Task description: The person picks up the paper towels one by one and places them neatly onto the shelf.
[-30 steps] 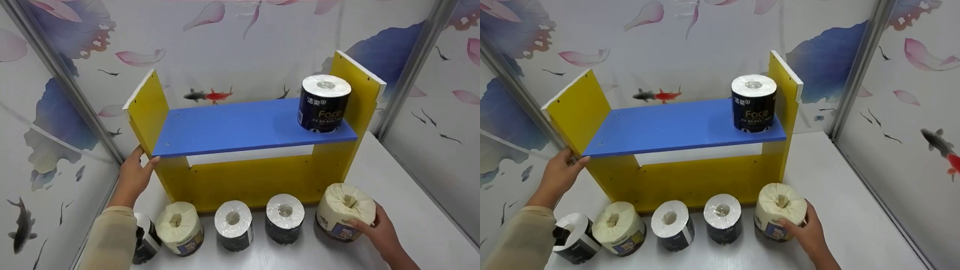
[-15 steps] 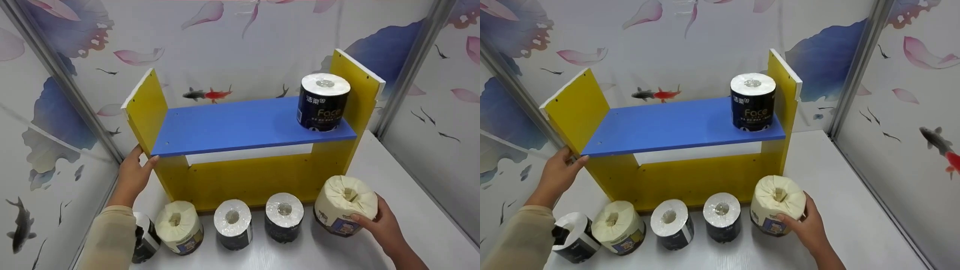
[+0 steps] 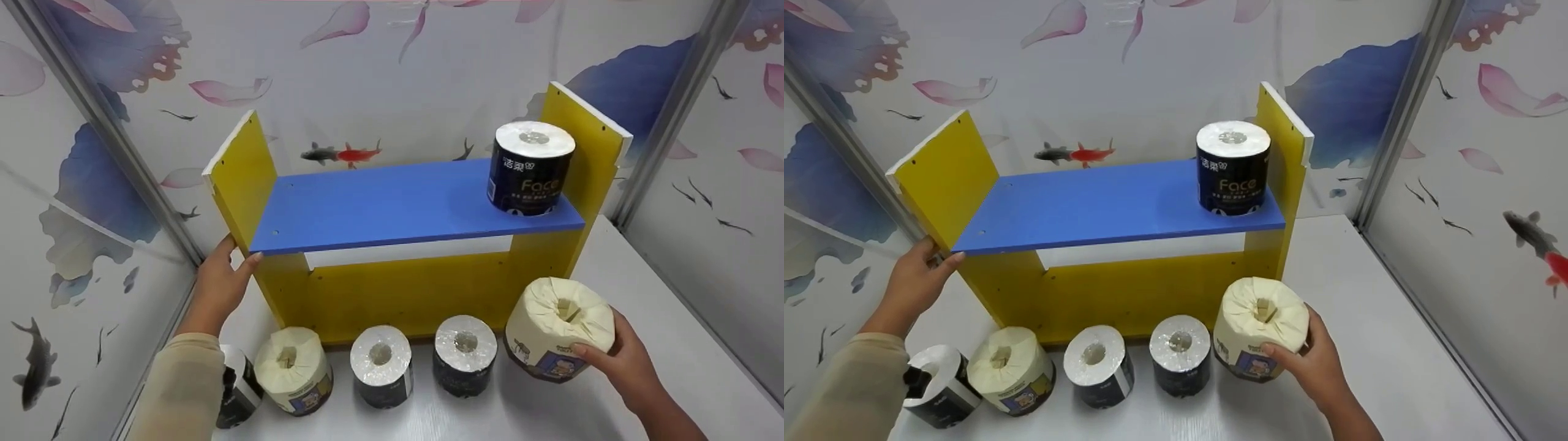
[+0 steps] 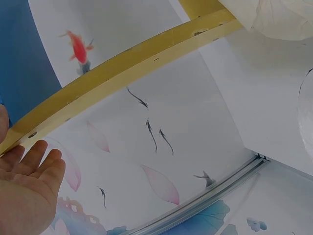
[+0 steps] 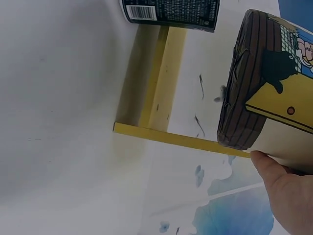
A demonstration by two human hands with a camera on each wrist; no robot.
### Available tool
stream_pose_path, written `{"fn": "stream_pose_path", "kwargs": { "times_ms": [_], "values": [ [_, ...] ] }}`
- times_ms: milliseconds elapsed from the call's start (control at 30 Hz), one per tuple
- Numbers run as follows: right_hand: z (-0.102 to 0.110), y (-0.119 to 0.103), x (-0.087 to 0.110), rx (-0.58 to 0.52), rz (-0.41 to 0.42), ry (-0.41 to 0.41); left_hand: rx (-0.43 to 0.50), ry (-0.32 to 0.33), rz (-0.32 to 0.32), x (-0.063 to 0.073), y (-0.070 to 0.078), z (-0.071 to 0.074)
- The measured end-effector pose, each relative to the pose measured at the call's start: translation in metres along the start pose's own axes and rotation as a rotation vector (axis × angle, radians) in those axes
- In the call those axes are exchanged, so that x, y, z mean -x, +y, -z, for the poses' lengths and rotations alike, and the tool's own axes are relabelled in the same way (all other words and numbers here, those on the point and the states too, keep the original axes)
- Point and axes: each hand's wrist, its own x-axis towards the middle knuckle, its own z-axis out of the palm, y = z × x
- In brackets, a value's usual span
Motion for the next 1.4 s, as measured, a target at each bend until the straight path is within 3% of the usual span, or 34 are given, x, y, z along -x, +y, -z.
{"fn": "stream_pose_path", "kwargs": {
  "times_ms": [600,1400],
  "values": [
    [0.0,-0.033,-0.003,-0.153,0.094,-0.038,0.003,-0.009,0.003,0.001,0.005,0.001],
    [0.006,-0.07,-0.01,-0.217,0.142,-0.088,0.003,-0.007,0.0,0.0,0.002,-0.001]
  ]
}}
